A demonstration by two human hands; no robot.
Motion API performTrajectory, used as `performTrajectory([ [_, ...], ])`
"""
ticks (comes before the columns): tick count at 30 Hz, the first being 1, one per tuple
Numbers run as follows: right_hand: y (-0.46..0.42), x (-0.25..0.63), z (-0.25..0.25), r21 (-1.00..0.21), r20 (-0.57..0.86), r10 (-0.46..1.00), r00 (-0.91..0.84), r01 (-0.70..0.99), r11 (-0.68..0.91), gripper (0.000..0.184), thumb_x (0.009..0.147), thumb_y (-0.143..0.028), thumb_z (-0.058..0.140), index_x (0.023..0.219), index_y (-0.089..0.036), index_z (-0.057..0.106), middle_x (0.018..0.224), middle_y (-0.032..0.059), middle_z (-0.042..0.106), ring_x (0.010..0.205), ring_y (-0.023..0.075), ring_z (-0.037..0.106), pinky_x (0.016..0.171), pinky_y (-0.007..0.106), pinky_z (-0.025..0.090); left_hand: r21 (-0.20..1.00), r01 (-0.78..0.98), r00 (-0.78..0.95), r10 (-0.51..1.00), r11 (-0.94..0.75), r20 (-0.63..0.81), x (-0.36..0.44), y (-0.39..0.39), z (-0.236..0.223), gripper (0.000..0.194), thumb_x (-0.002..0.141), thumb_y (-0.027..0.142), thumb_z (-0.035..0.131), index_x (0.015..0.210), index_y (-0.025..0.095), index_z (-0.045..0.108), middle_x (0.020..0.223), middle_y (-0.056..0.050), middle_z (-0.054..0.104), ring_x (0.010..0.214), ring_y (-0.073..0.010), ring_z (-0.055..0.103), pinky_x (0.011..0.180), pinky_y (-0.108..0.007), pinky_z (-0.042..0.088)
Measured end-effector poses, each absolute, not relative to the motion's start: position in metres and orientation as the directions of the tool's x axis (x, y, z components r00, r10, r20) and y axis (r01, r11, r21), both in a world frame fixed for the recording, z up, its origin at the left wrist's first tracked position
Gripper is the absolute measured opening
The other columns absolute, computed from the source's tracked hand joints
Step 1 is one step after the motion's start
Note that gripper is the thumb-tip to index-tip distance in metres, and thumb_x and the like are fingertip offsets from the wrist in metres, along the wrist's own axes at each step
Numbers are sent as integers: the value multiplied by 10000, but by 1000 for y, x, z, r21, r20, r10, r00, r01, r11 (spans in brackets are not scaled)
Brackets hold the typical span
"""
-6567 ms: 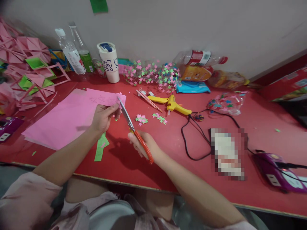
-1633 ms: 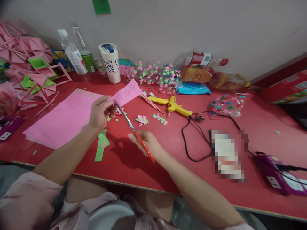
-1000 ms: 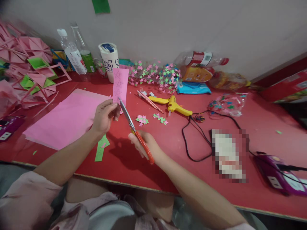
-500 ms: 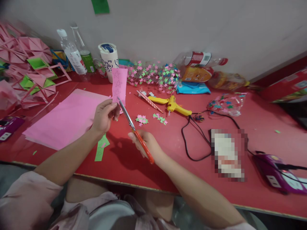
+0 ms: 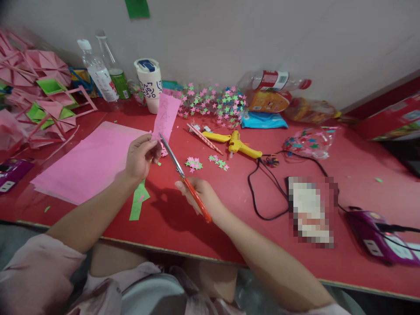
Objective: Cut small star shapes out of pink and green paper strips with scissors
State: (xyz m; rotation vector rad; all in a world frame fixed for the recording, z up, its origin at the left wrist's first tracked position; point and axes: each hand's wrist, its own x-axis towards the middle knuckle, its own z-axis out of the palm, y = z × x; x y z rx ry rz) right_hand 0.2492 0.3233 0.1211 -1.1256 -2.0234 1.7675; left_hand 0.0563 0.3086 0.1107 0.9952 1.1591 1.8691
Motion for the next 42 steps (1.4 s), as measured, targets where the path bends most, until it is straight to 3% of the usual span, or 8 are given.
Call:
performTrajectory([
  [11, 324, 249, 119, -908, -324, 660, -677, 418, -16, 469, 783, -629, 536, 615, -220, 380, 392, -103, 337, 279, 48, 319, 319, 187, 251, 904, -197, -536, 814, -379, 225, 52, 311, 115, 198, 779, 259, 577, 599, 183, 547, 454, 57, 510, 358, -35, 418, 341, -165, 282],
  [15, 324, 249, 119, -909, -324, 663, -675, 415, -22, 450, 786, -613, 534, 622, -221, 386, 401, -103, 337, 287, 54, 330, 323, 193, 272, 906, -209, -481, 845, -367, 231, 53, 312, 114, 216, 796, 302, 589, 624, 179, 546, 474, 53, 521, 366, -37, 437, 349, -174, 268],
  [33, 329, 254, 112, -911, -250, 646, -721, 402, 97, 542, 757, -735, 514, 663, -209, 424, 464, -82, 367, 363, 69, 357, 386, 218, 282, 932, -122, -477, 844, -341, 246, 51, 311, 117, 166, 774, 240, 589, 633, 186, 520, 501, 66, 523, 397, -28, 453, 382, -146, 344],
  [42, 330, 255, 115, -903, -233, 636, -736, 407, 140, 492, 780, -683, 517, 673, -211, 427, 474, -76, 391, 384, 73, 365, 406, 221, 288, 938, -109, -434, 865, -328, 252, 49, 310, 118, 161, 765, 229, 590, 618, 186, 539, 506, 62, 530, 401, -28, 462, 382, -142, 362],
])
